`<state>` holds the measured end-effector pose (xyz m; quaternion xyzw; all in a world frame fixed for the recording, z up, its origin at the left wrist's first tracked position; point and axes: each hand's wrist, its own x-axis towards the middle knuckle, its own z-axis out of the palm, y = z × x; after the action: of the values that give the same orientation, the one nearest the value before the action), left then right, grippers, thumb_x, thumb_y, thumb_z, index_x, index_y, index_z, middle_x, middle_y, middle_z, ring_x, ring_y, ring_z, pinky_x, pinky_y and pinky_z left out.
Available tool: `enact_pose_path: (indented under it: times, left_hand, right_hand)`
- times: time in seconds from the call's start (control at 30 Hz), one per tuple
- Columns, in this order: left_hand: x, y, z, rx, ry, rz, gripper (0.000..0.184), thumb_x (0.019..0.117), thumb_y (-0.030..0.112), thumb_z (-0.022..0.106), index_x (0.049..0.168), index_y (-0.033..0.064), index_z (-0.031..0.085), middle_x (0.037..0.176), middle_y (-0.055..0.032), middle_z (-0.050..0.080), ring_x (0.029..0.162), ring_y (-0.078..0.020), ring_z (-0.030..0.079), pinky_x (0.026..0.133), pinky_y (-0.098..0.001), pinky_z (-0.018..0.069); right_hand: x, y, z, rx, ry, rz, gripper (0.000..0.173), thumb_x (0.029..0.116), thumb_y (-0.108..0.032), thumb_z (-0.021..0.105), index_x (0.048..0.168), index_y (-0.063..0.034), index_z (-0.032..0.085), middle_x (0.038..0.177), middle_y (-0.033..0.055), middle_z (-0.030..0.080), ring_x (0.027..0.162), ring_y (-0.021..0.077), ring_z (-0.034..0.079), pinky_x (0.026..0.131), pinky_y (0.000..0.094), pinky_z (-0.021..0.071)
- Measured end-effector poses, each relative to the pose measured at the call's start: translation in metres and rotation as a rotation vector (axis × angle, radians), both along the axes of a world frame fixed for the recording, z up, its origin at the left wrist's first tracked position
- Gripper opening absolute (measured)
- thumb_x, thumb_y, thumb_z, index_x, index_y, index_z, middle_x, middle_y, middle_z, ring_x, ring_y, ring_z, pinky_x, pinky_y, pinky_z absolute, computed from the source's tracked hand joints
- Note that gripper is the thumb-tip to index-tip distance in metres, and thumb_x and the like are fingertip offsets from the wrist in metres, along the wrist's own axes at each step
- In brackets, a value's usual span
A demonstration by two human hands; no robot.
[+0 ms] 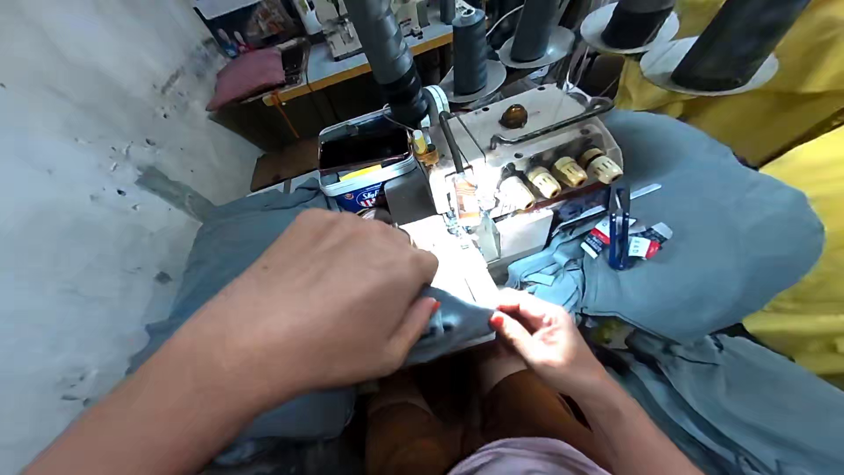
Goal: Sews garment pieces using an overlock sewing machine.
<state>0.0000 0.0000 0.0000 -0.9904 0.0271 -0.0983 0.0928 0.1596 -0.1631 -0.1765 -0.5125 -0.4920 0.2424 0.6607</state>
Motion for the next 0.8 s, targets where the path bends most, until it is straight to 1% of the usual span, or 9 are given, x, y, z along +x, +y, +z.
enact_pose_path:
  times: [0.03, 0.07, 0.17, 0.23, 0.3, 0.37, 0.5, 0.63, 0.8]
  left_hand:
    - [0.002, 0.001, -0.006, -0.01, 0.019, -0.003, 0.032, 0.0919, 0.038, 0.05, 0.069, 0.0207, 0.065, 0.056, 0.0071, 0.048, 0.047, -0.009, 0.052, 0.04, -0.0302, 0.0343]
    - [0.004, 0.003, -0.01, -0.024, 0.03, -0.007, 0.032, 0.0923, 0.036, 0.049, 0.068, 0.0207, 0.064, 0.056, 0.0074, 0.048, 0.047, -0.008, 0.051, 0.04, -0.0291, 0.0335]
    - [0.007, 0.009, -0.019, -0.044, 0.032, 0.007, 0.033, 0.0932, 0.035, 0.049, 0.067, 0.0206, 0.063, 0.056, 0.0072, 0.047, 0.047, -0.008, 0.051, 0.04, -0.0285, 0.0332]
    - [0.01, 0.012, -0.022, -0.041, 0.04, 0.024, 0.033, 0.0936, 0.035, 0.049, 0.069, 0.0205, 0.064, 0.057, 0.0069, 0.049, 0.048, -0.0085, 0.053, 0.04, -0.0291, 0.0345]
    - [0.014, 0.013, -0.026, -0.035, 0.041, 0.039, 0.032, 0.0932, 0.035, 0.05, 0.069, 0.0196, 0.065, 0.056, 0.006, 0.047, 0.047, -0.0095, 0.052, 0.04, -0.0295, 0.034]
    - [0.017, 0.014, -0.029, -0.035, 0.034, 0.05, 0.032, 0.0928, 0.034, 0.051, 0.069, 0.0183, 0.065, 0.055, 0.0047, 0.046, 0.046, -0.0116, 0.052, 0.04, -0.0305, 0.0335]
    - [0.022, 0.014, -0.033, -0.045, 0.03, 0.068, 0.03, 0.0922, 0.033, 0.054, 0.07, 0.0166, 0.066, 0.055, 0.003, 0.048, 0.047, -0.0132, 0.053, 0.041, -0.0317, 0.0348]
    - [0.027, 0.015, -0.039, -0.05, 0.04, 0.068, 0.03, 0.092, 0.031, 0.057, 0.07, 0.0144, 0.067, 0.055, 0.0008, 0.048, 0.047, -0.0161, 0.054, 0.041, -0.0337, 0.0363]
    - [0.036, 0.015, -0.045, -0.088, 0.071, 0.103, 0.028, 0.0921, 0.031, 0.061, 0.07, 0.0155, 0.067, 0.055, 0.0014, 0.05, 0.048, -0.0167, 0.055, 0.041, -0.0358, 0.0372]
  right_hand:
    - [-0.002, -0.002, -0.009, 0.023, -0.008, -0.03, 0.012, 0.0994, -0.008, 0.057, 0.095, -0.0024, 0.066, 0.084, -0.0086, 0.062, 0.063, -0.0118, 0.055, 0.058, 0.0063, 0.0504]
    - [-0.003, -0.003, -0.016, 0.044, -0.012, -0.048, 0.012, 0.0993, -0.008, 0.058, 0.095, -0.0016, 0.067, 0.085, -0.0072, 0.063, 0.064, -0.0116, 0.056, 0.058, 0.0062, 0.0506]
    - [-0.003, 0.002, -0.026, 0.066, -0.008, -0.061, 0.012, 0.0993, -0.009, 0.059, 0.095, -0.001, 0.067, 0.086, -0.0058, 0.063, 0.064, -0.0108, 0.056, 0.059, 0.0068, 0.0515]
    - [0.0, 0.01, -0.026, 0.055, -0.004, -0.063, 0.011, 0.0983, -0.007, 0.059, 0.092, -0.0006, 0.065, 0.085, -0.0056, 0.062, 0.064, -0.0101, 0.056, 0.058, 0.0075, 0.0517]
    - [0.003, 0.018, -0.023, 0.034, 0.013, -0.065, 0.01, 0.0972, -0.005, 0.058, 0.09, -0.0005, 0.064, 0.083, -0.0063, 0.061, 0.063, -0.0095, 0.056, 0.057, 0.0081, 0.0514]
    - [0.005, 0.024, -0.021, 0.022, 0.021, -0.063, 0.01, 0.0974, -0.004, 0.059, 0.09, -0.001, 0.064, 0.082, -0.0074, 0.061, 0.062, -0.0096, 0.056, 0.057, 0.008, 0.0509]
    - [0.008, 0.03, -0.019, 0.017, 0.014, -0.068, 0.009, 0.0975, -0.004, 0.058, 0.091, -0.0005, 0.064, 0.08, -0.0078, 0.061, 0.061, -0.0097, 0.055, 0.056, 0.0079, 0.0505]
    - [0.012, 0.037, -0.015, 0.011, 0.012, -0.061, 0.01, 0.0982, -0.003, 0.057, 0.096, 0.0027, 0.065, 0.08, -0.0075, 0.063, 0.06, -0.0102, 0.055, 0.056, 0.0073, 0.0493]
    - [0.015, 0.044, -0.015, 0.002, 0.02, -0.06, 0.009, 0.0989, -0.004, 0.057, 0.097, 0.0011, 0.065, 0.076, -0.0091, 0.062, 0.058, -0.0101, 0.055, 0.055, 0.0076, 0.0491]
